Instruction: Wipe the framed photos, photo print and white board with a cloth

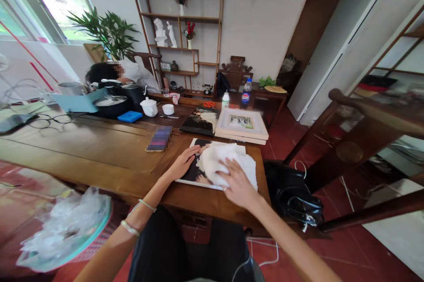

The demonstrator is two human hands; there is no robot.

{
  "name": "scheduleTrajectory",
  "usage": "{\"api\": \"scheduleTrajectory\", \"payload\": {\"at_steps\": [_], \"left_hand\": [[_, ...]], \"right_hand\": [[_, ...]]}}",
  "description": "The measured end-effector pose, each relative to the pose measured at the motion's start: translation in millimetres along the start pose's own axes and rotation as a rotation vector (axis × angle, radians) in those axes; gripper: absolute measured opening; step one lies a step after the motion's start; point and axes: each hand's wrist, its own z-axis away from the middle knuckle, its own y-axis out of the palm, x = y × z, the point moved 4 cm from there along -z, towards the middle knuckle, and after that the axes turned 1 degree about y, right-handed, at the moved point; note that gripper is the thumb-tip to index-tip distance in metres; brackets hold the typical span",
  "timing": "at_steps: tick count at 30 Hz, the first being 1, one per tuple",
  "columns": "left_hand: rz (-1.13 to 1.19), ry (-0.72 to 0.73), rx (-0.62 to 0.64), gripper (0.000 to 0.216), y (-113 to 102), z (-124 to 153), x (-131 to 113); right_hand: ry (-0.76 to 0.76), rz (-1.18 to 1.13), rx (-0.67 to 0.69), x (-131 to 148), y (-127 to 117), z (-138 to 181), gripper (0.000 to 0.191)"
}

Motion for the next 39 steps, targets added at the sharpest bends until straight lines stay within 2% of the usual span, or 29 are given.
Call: {"api": "scheduleTrajectory", "payload": {"at_steps": [3, 6, 8, 14, 17, 19, 21, 26, 30, 34, 36, 39], "left_hand": [[-0.008, 0.005, 0.013, 0.039, 1.1, -0.8, 1.8], [-0.002, 0.015, 0.016, 0.04, 1.7, -1.5, 3.6], [0.003, 0.009, 0.013, 0.04, 1.7, -1.4, 4.3], [0.018, 0.015, -0.004, 0.039, 1.4, -0.2, 4.2], [0.042, 0.02, -0.018, 0.038, 1.7, -0.6, 5.4], [0.068, -0.004, -0.013, 0.038, 2.0, -1.0, 6.2], [0.113, -0.066, -0.004, 0.039, 2.0, -0.9, 6.5], [0.226, -0.205, -0.029, 0.047, -2.5, 0.8, -0.6], [0.2, -0.198, -0.03, 0.051, -5.7, 0.9, -7.9], [0.099, -0.094, -0.017, 0.044, -5.3, 0.5, -11.8], [0.055, -0.05, -0.003, 0.04, -3.9, 0.7, -11.5], [0.011, -0.022, 0.019, 0.038, -1.7, 1.2, -8.8]], "right_hand": [[-0.046, -0.041, 0.075, 45.6, -0.4, 24.3, 0.052], [-0.054, -0.069, 0.103, 57.2, -0.2, 27.9, 0.047], [0.003, -0.059, 0.071, 40.4, 0.4, 16.4, 0.048], [0.179, 0.074, 0.058, -46.2, 2.1, -43.5, 0.054], [0.202, 0.104, 0.074, -53.4, 3.5, -60.8, 0.053], [0.192, 0.113, 0.081, -36.3, 8.1, -64.6, 0.051], [0.159, 0.11, 0.104, -7.4, 16.3, -65.0, 0.049], [-0.026, 0.066, 0.184, 63.5, 32.3, -58.8, 0.046], [-0.142, -0.048, 0.242, 80.7, 21.3, -38.5, 0.044], [-0.192, -0.207, 0.24, 71.8, -5.3, -4.9, 0.046], [-0.116, -0.234, 0.212, 55.3, -14.7, 10.3, 0.048], [0.107, -0.172, 0.115, 12.3, -18.1, 23.3, 0.051]]}}
